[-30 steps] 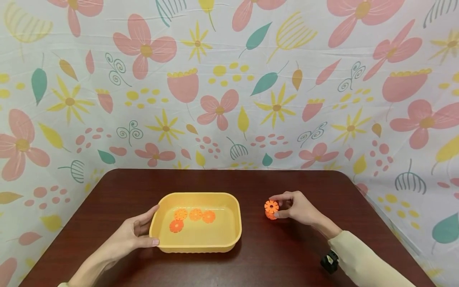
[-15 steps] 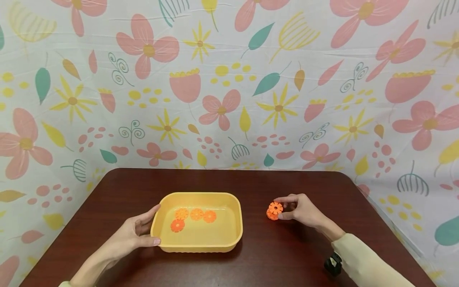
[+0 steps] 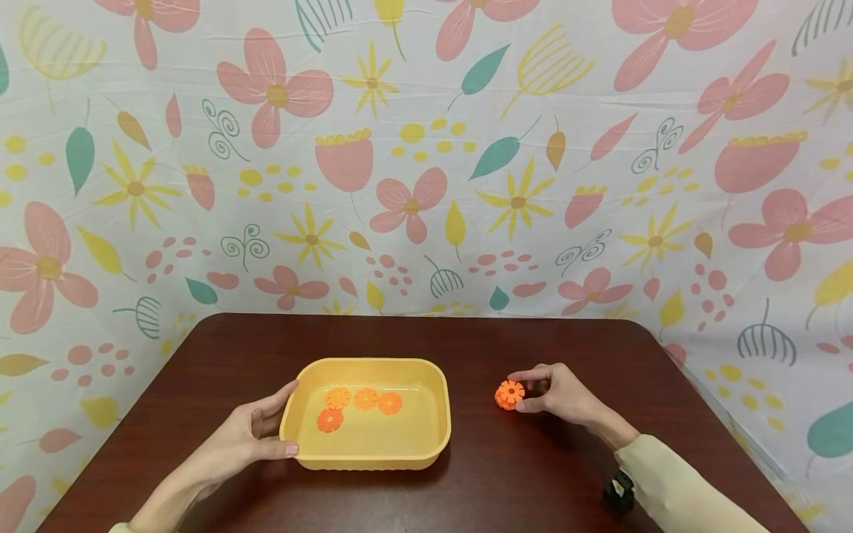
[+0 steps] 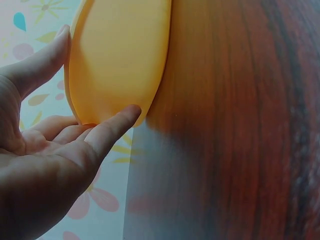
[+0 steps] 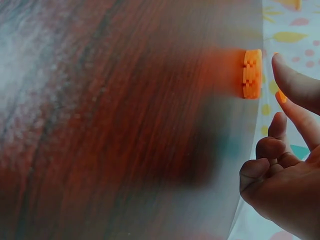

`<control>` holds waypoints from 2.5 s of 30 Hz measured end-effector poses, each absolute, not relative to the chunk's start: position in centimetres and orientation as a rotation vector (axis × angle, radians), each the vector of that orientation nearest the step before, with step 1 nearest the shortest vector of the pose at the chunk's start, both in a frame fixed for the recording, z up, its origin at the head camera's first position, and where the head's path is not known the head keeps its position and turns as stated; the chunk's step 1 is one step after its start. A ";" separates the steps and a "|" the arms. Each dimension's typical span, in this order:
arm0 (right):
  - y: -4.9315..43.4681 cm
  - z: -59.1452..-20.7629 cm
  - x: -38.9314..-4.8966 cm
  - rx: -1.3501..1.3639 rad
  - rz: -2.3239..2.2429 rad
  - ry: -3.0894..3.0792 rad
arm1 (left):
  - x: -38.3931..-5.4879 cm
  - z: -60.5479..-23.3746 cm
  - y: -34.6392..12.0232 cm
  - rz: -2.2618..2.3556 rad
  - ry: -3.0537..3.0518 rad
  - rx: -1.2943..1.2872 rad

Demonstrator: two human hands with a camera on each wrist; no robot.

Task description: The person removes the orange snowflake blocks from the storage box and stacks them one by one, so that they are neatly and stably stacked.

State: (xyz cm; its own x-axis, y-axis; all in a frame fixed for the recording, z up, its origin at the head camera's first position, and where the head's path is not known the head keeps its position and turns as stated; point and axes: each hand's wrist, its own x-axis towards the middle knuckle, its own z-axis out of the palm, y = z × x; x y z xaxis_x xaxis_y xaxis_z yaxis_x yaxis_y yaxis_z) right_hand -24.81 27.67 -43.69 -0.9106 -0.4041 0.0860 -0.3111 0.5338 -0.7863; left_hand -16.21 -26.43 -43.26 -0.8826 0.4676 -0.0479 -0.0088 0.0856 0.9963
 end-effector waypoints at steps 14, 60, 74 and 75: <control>27.6 -44.1 -25.1 -0.608 -1.278 2.668 | -16.2 -43.2 -26.4 1.856 2.008 0.460; 27.2 -44.4 -25.3 -0.642 -1.248 2.681 | -16.2 -43.2 -26.5 1.860 2.009 0.456; 27.5 -43.8 -25.4 -0.635 -1.170 2.738 | -16.2 -43.2 -26.5 1.855 2.011 0.443; 27.5 -43.7 -25.3 -0.639 -1.171 2.739 | -16.2 -43.2 -26.5 1.854 2.014 0.443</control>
